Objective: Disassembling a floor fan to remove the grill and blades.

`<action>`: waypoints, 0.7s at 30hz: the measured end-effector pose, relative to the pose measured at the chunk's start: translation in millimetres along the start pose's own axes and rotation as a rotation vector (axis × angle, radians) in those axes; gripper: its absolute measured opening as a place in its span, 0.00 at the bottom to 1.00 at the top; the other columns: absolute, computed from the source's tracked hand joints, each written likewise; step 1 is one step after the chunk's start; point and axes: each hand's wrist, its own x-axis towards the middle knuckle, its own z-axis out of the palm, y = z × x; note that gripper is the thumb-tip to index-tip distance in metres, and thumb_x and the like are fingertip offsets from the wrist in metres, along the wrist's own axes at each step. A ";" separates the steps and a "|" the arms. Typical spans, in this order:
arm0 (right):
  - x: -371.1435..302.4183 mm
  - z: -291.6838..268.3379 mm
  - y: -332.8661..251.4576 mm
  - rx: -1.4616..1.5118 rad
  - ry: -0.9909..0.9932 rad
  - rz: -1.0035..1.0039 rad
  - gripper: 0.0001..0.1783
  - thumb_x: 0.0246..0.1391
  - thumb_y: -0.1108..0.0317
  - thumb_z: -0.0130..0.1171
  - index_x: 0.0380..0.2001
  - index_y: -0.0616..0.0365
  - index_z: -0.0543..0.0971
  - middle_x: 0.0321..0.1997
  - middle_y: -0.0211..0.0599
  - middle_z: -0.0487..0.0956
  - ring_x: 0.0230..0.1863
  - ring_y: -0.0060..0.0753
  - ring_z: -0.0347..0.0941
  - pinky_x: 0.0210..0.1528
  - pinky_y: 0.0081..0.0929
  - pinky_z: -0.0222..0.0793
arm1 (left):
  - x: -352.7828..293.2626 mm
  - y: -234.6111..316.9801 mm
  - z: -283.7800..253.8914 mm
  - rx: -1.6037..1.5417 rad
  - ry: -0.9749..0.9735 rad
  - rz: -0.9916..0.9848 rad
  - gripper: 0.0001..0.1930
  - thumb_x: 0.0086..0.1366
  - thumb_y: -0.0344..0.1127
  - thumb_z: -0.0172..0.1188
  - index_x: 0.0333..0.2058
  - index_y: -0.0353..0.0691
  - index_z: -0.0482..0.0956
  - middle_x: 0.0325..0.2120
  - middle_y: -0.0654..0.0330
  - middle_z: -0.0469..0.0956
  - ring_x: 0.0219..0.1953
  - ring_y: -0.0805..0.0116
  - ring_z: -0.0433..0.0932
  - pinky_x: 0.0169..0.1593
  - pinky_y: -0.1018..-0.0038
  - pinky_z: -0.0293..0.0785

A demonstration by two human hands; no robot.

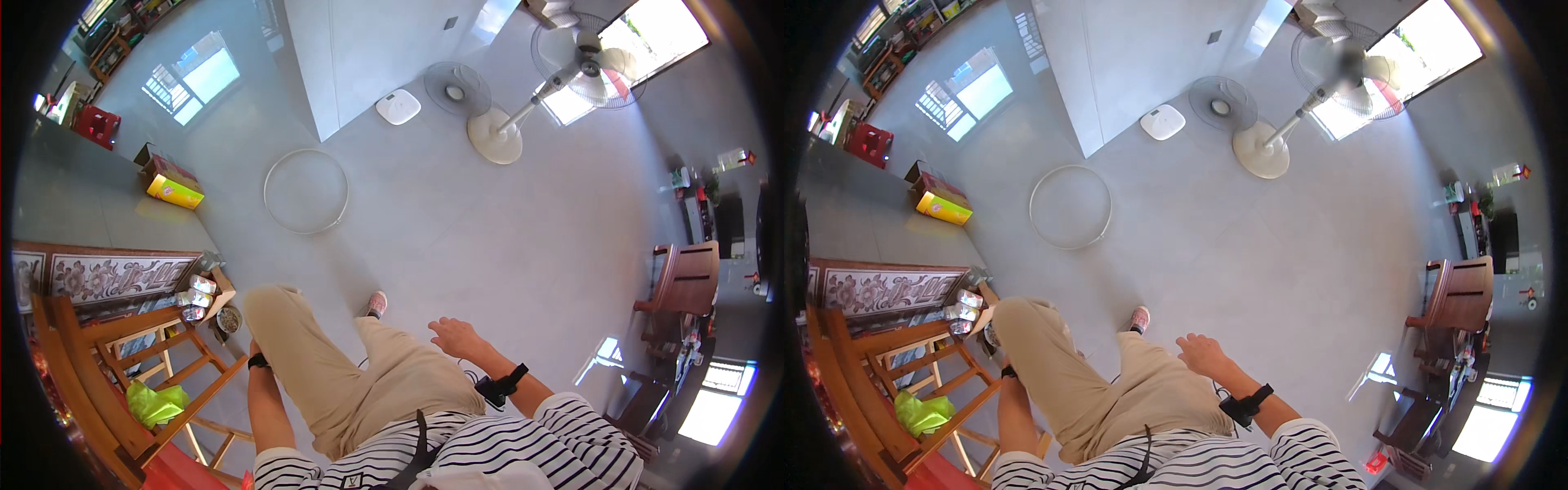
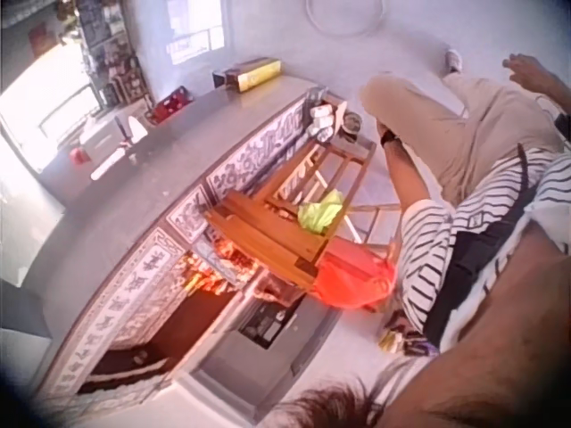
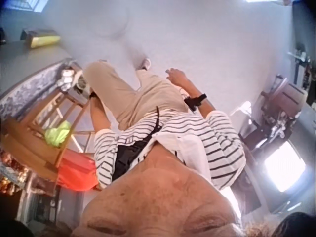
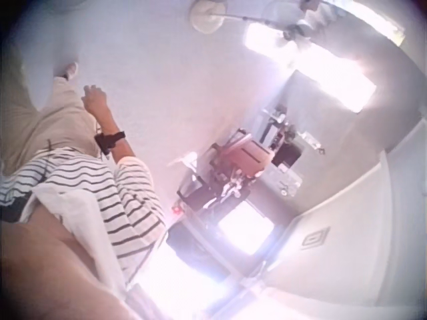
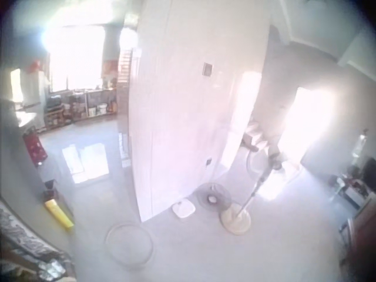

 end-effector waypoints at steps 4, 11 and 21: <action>-7.9 4.3 10.2 0.062 0.049 0.081 0.16 0.49 0.60 0.52 0.41 0.54 0.69 0.36 0.44 0.72 0.40 0.47 0.70 0.39 0.41 0.67 | 18.0 30.7 15.7 0.122 -0.064 0.011 0.24 0.59 0.52 0.46 0.49 0.44 0.64 0.42 0.61 0.70 0.41 0.68 0.70 0.40 0.69 0.68; -29.9 22.1 36.9 0.137 0.119 0.192 0.17 0.48 0.59 0.53 0.41 0.54 0.69 0.35 0.44 0.72 0.39 0.47 0.70 0.38 0.41 0.67 | 83.4 88.5 83.5 0.304 -0.252 0.114 0.24 0.59 0.52 0.46 0.49 0.44 0.65 0.41 0.60 0.70 0.41 0.67 0.70 0.40 0.69 0.68; -37.4 46.1 63.9 0.159 0.201 0.217 0.15 0.47 0.58 0.53 0.36 0.53 0.70 0.34 0.44 0.73 0.37 0.47 0.72 0.36 0.43 0.68 | 122.2 116.1 150.9 0.416 -0.340 0.264 0.23 0.59 0.52 0.47 0.49 0.44 0.65 0.41 0.60 0.71 0.41 0.67 0.70 0.40 0.69 0.68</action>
